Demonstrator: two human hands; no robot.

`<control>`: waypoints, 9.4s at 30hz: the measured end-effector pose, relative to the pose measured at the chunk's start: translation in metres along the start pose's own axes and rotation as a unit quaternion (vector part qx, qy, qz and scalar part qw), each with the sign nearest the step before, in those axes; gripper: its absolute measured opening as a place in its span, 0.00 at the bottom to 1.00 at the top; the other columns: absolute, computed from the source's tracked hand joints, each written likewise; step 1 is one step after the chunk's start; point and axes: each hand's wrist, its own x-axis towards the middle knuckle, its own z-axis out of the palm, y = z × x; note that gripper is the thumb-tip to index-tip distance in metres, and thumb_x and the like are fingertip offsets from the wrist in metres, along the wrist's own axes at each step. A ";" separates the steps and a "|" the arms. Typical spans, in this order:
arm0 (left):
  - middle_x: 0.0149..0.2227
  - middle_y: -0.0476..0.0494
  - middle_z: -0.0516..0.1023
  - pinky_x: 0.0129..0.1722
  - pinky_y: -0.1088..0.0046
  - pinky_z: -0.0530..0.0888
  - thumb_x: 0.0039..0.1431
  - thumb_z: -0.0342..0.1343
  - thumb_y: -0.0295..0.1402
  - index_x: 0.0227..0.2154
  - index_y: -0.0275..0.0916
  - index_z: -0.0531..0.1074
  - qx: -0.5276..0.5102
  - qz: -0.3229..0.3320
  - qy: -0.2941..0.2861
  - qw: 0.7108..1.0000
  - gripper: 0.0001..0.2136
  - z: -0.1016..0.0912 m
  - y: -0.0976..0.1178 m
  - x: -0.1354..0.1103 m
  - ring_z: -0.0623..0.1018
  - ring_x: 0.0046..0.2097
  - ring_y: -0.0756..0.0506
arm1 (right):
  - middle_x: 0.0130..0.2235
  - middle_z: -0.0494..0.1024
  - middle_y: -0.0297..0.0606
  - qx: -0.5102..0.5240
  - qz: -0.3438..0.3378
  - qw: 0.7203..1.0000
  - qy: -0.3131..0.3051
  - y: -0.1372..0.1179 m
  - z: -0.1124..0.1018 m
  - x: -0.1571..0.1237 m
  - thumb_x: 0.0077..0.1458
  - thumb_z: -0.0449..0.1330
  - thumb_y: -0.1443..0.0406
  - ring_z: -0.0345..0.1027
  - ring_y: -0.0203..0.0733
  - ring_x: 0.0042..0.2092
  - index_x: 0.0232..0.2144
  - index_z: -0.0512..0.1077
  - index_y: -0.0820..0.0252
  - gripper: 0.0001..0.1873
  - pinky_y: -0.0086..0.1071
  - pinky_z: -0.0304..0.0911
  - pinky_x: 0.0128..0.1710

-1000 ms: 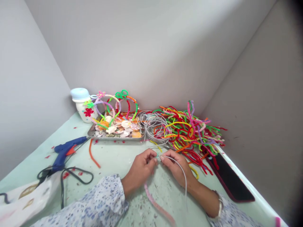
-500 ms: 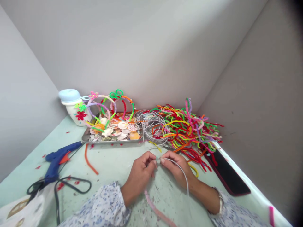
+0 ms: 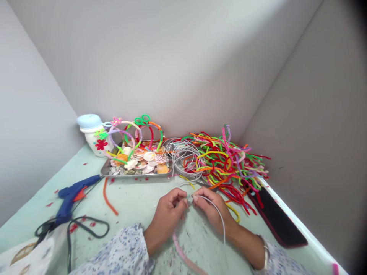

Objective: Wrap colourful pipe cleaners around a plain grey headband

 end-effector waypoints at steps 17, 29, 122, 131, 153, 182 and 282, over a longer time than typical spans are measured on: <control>0.23 0.51 0.72 0.18 0.81 0.62 0.53 0.54 0.32 0.30 0.37 0.70 0.001 -0.023 0.021 1.000 0.05 -0.001 -0.004 0.005 0.64 0.19 0.55 | 0.23 0.66 0.30 0.017 0.014 1.000 -0.005 0.003 0.004 0.006 0.56 0.55 0.60 0.58 0.35 0.27 0.27 0.70 0.59 0.10 0.28 0.54 0.27; 0.21 0.51 0.71 0.19 0.81 0.63 0.52 0.55 0.33 0.30 0.36 0.72 0.031 -0.021 0.044 0.998 0.06 -0.011 0.003 0.014 0.65 0.20 0.54 | 0.23 0.69 0.31 0.042 0.031 0.999 -0.005 0.006 0.015 0.025 0.55 0.55 0.61 0.62 0.36 0.27 0.27 0.69 0.59 0.09 0.28 0.56 0.27; 0.22 0.52 0.67 0.22 0.78 0.60 0.58 0.47 0.37 0.28 0.39 0.67 0.175 0.020 0.000 0.984 0.09 -0.011 0.003 0.012 0.64 0.22 0.51 | 0.21 0.68 0.29 -0.003 0.013 1.000 -0.016 0.009 0.015 0.017 0.56 0.54 0.61 0.62 0.34 0.24 0.29 0.69 0.59 0.08 0.27 0.58 0.26; 0.23 0.53 0.67 0.21 0.79 0.62 0.56 0.51 0.38 0.35 0.39 0.68 0.075 0.007 0.003 0.997 0.09 -0.013 -0.001 0.012 0.64 0.21 0.53 | 0.23 0.69 0.30 0.017 0.009 1.000 0.014 0.011 0.013 0.018 0.58 0.53 0.60 0.62 0.34 0.25 0.29 0.68 0.59 0.10 0.27 0.57 0.26; 0.19 0.55 0.65 0.17 0.81 0.59 0.56 0.51 0.36 0.31 0.38 0.66 0.008 -0.020 -0.019 1.000 0.06 -0.013 -0.002 0.014 0.61 0.18 0.55 | 0.31 0.73 0.34 -0.121 -0.114 0.986 0.026 0.002 0.012 0.019 0.53 0.57 0.69 0.67 0.38 0.33 0.31 0.73 0.57 0.05 0.29 0.61 0.33; 0.19 0.54 0.67 0.16 0.81 0.59 0.54 0.53 0.34 0.30 0.37 0.65 -0.027 -0.024 -0.011 0.999 0.06 -0.015 0.002 0.017 0.62 0.16 0.56 | 0.32 0.74 0.33 -0.083 -0.076 0.991 0.078 0.011 0.014 0.018 0.53 0.60 0.65 0.68 0.37 0.30 0.38 0.69 0.57 0.08 0.29 0.63 0.31; 0.23 0.49 0.74 0.20 0.79 0.64 0.53 0.55 0.31 0.34 0.35 0.70 -0.031 -0.024 -0.023 0.999 0.06 -0.018 0.007 0.021 0.66 0.19 0.55 | 0.25 0.69 0.30 0.025 -0.021 0.999 0.039 0.003 0.008 0.018 0.55 0.57 0.58 0.60 0.35 0.27 0.28 0.70 0.59 0.10 0.27 0.56 0.27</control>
